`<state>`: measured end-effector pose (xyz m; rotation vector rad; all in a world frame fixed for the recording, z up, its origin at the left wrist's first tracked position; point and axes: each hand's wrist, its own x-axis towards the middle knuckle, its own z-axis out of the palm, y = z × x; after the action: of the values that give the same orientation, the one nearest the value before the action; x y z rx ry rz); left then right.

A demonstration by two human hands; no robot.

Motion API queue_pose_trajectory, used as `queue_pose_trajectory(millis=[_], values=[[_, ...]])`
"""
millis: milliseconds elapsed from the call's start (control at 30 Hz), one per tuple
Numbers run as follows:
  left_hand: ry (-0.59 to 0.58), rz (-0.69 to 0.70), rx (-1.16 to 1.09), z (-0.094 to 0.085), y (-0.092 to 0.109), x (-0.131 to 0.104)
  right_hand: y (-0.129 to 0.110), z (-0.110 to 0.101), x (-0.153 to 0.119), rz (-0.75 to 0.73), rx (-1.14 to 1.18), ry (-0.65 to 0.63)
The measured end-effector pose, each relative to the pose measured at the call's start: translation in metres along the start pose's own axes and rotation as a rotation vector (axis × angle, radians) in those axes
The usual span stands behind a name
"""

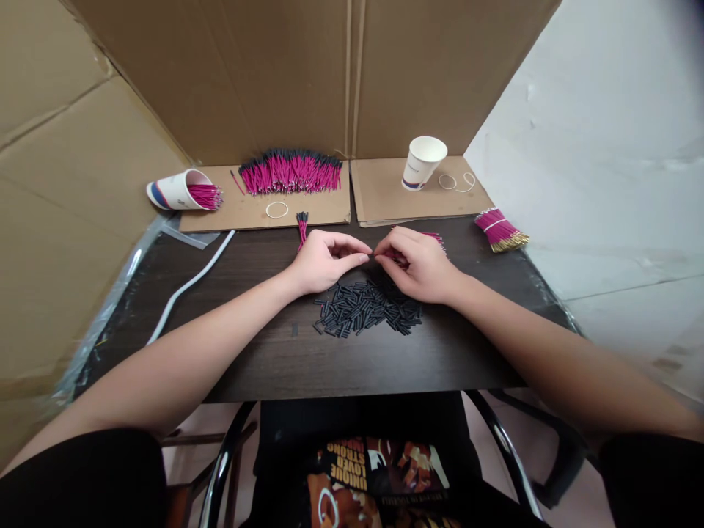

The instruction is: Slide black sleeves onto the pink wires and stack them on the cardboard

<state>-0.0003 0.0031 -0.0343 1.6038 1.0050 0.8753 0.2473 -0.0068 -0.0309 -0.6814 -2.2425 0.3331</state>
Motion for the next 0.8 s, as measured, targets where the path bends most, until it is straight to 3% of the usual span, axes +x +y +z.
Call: queue_pose_trajectory(millis=[167,400,800], values=[[0.020,0.007,-0.025,0.0001,0.0012,-0.0001,-0.0011,-0.0034,0.0013,0.009,-0.018,0.006],[0.017,0.010,-0.056,-0.0015,0.0041,-0.0003,-0.0068,-0.0047,0.0014,0.112,0.012,0.118],[0.074,0.076,0.024,-0.0014,0.0042,-0.0013,-0.0086,0.0034,0.0020,0.464,0.445,0.207]])
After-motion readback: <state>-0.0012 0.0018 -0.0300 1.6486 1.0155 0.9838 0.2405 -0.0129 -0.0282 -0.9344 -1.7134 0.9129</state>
